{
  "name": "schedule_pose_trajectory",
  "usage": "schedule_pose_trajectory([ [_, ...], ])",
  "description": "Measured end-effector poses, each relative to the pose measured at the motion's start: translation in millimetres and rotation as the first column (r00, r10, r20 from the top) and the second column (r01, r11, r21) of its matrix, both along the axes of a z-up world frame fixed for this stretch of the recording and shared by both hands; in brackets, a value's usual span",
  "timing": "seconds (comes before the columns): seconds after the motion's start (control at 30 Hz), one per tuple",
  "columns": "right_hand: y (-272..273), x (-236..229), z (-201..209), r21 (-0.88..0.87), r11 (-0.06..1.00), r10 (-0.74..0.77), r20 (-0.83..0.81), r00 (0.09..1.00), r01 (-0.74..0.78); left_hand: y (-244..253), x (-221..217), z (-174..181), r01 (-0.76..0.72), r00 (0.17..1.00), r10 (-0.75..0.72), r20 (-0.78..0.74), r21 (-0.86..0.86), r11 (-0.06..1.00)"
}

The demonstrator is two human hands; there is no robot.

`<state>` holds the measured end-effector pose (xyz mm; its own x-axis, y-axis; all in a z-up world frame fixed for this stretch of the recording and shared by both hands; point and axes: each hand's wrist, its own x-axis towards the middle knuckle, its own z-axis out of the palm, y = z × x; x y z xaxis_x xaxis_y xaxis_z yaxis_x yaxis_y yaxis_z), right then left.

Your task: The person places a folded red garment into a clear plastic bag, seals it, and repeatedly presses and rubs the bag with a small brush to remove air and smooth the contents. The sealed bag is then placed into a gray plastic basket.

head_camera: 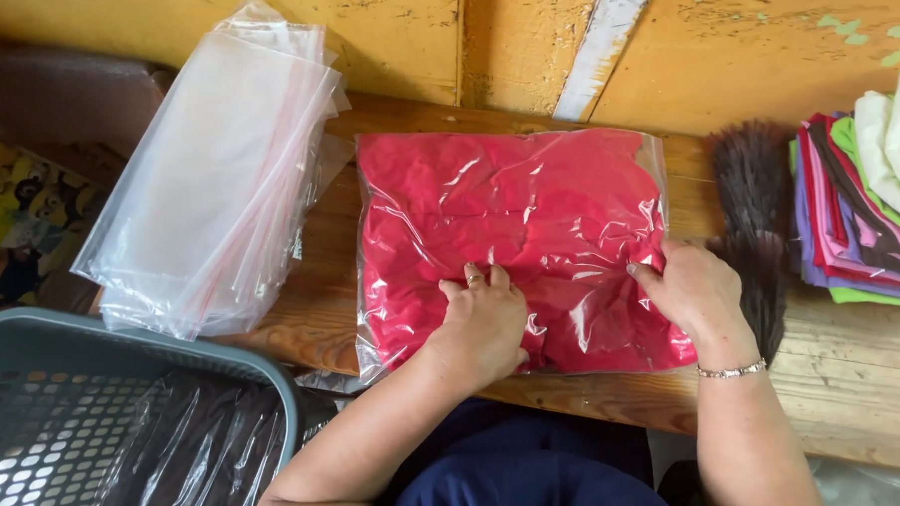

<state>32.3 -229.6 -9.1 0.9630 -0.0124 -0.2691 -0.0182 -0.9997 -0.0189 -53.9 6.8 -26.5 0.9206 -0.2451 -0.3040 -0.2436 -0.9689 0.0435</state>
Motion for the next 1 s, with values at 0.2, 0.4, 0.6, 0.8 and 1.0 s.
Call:
schedule_pose_trajectory([
  [0.2, 5.6, 7.3, 1.9, -0.088, 0.985, 0.173, 0.425, 0.889, -0.149, -4.4, -5.1, -19.1, 0.074, 0.91, -0.035, 0.413, -0.078, 0.994],
  [0.4, 5.1, 40.5, 38.8, -0.317, 0.908, 0.4, 0.85, 0.342, -0.274, -34.3, -19.3, 33.6, 0.131, 0.961, 0.132, 0.242, -0.824, 0.551],
  [0.6, 42.6, 29.5, 42.3, 0.069, 0.933, 0.276, 0.488, 0.828, -0.352, -15.1, 27.5, 22.3, 0.43, 0.83, 0.123, 0.544, -0.764, 0.48],
  [0.8, 46.5, -3.2, -16.8, 0.104, 0.982, 0.146, 0.13, 0.981, -0.16, 19.2, 51.3, 7.1, -0.151, 0.985, 0.133, -0.111, -0.174, 0.973],
  [1.0, -18.1, 8.6, -11.4, 0.004, 1.0, 0.021, 0.299, 0.954, -0.023, 30.3, 45.1, 26.7, -0.171, 0.978, 0.157, -0.139, -0.101, 0.98],
])
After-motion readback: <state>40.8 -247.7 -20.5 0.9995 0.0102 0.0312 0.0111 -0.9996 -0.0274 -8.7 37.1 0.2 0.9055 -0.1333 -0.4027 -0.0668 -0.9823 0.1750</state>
